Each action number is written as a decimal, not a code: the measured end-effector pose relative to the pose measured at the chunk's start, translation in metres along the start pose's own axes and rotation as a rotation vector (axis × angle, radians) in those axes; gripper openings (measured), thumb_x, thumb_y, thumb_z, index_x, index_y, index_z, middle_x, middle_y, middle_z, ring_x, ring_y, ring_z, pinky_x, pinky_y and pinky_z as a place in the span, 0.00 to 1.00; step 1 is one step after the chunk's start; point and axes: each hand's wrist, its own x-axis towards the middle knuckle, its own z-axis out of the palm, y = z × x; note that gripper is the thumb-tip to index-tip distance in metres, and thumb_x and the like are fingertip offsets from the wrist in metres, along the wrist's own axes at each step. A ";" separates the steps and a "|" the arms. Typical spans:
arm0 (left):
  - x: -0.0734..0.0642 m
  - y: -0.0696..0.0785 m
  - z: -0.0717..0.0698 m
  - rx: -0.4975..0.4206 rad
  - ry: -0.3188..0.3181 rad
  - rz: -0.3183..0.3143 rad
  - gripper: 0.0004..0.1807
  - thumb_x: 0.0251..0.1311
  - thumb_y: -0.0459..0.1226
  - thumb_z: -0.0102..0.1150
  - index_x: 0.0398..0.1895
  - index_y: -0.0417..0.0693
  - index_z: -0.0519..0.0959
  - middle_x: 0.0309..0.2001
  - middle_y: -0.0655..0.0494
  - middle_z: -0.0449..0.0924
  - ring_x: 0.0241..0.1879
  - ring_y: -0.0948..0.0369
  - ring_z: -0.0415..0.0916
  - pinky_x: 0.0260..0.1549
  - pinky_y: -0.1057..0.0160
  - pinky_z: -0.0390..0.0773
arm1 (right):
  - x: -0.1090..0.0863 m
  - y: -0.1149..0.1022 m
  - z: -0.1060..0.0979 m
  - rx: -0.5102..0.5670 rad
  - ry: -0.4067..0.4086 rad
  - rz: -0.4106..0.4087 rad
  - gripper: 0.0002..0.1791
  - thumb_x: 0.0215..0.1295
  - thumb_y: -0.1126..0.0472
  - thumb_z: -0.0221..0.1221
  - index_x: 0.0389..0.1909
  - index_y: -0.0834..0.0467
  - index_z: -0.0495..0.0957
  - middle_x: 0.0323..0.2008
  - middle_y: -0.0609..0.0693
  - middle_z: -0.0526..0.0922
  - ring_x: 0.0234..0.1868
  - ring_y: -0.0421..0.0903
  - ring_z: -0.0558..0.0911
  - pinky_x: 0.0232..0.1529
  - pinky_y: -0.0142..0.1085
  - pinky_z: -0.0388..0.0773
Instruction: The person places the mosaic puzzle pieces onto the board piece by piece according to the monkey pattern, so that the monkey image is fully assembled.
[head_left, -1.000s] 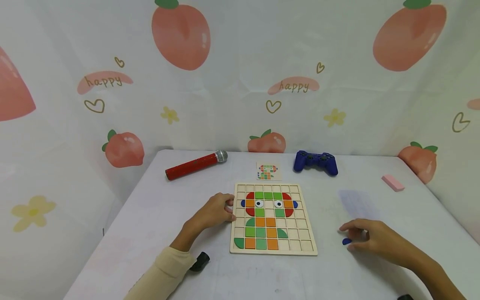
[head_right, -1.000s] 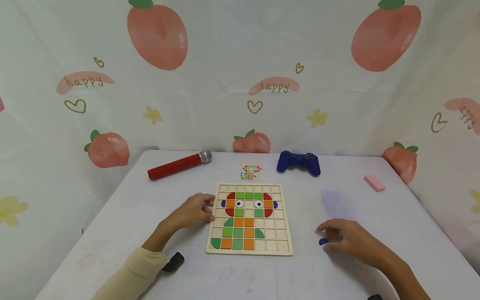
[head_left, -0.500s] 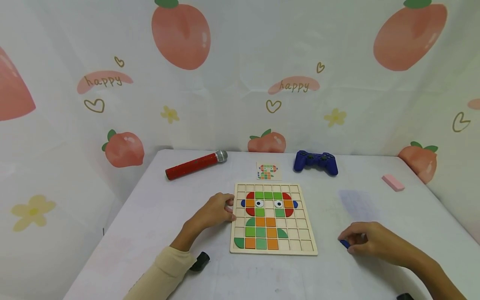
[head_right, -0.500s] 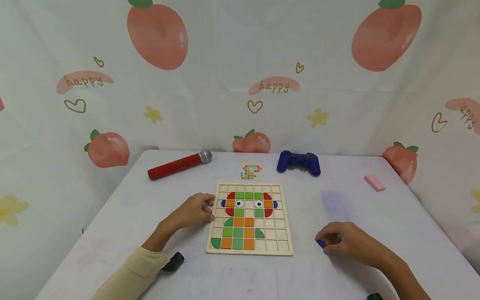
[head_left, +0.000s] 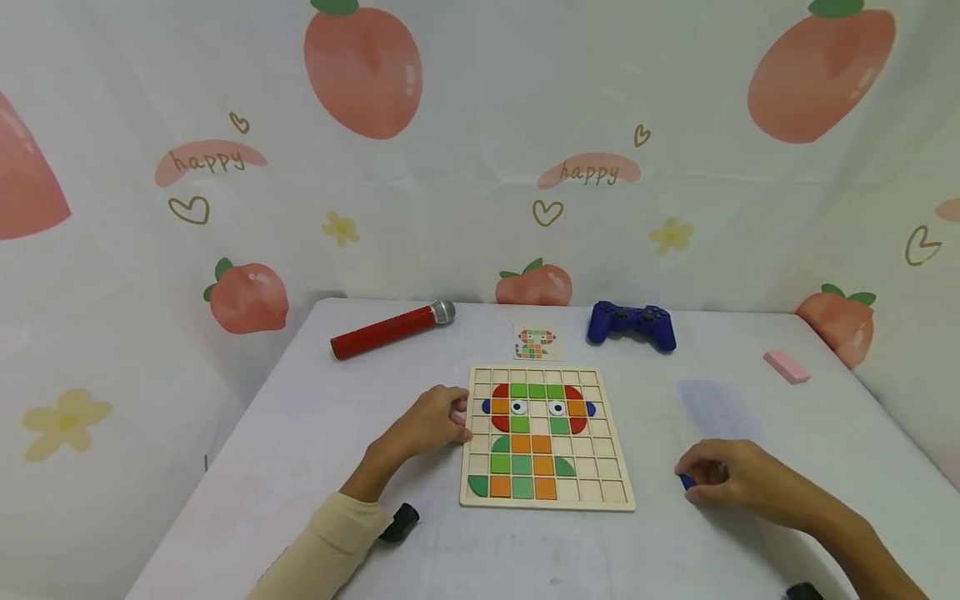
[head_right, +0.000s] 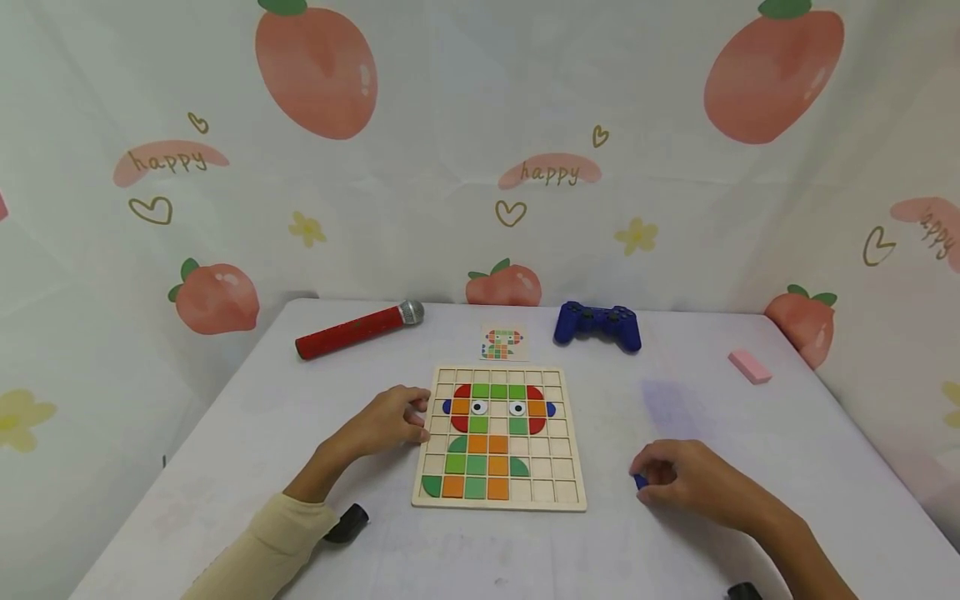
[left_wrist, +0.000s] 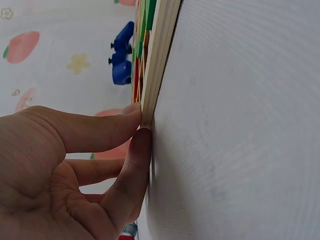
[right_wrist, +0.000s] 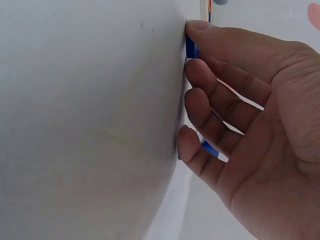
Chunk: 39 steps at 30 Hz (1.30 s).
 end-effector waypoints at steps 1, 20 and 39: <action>0.000 0.000 0.000 0.004 0.001 0.001 0.36 0.57 0.29 0.77 0.69 0.31 0.75 0.44 0.50 0.76 0.42 0.58 0.76 0.43 0.63 0.83 | 0.001 -0.001 0.000 -0.006 0.006 -0.006 0.11 0.64 0.58 0.74 0.45 0.54 0.86 0.32 0.38 0.80 0.33 0.31 0.76 0.33 0.31 0.75; 0.000 0.000 0.000 0.001 0.003 0.017 0.36 0.56 0.28 0.77 0.69 0.31 0.75 0.45 0.50 0.76 0.43 0.58 0.76 0.44 0.62 0.84 | 0.060 -0.045 0.016 -0.043 -0.024 -0.058 0.13 0.62 0.51 0.75 0.45 0.50 0.88 0.35 0.37 0.81 0.37 0.36 0.76 0.36 0.31 0.74; 0.000 0.001 -0.002 0.000 0.007 0.024 0.35 0.55 0.26 0.78 0.67 0.29 0.76 0.45 0.51 0.77 0.41 0.60 0.76 0.43 0.62 0.80 | 0.123 -0.097 0.052 -0.044 -0.111 -0.223 0.09 0.65 0.57 0.73 0.45 0.52 0.90 0.36 0.40 0.82 0.38 0.38 0.77 0.41 0.32 0.76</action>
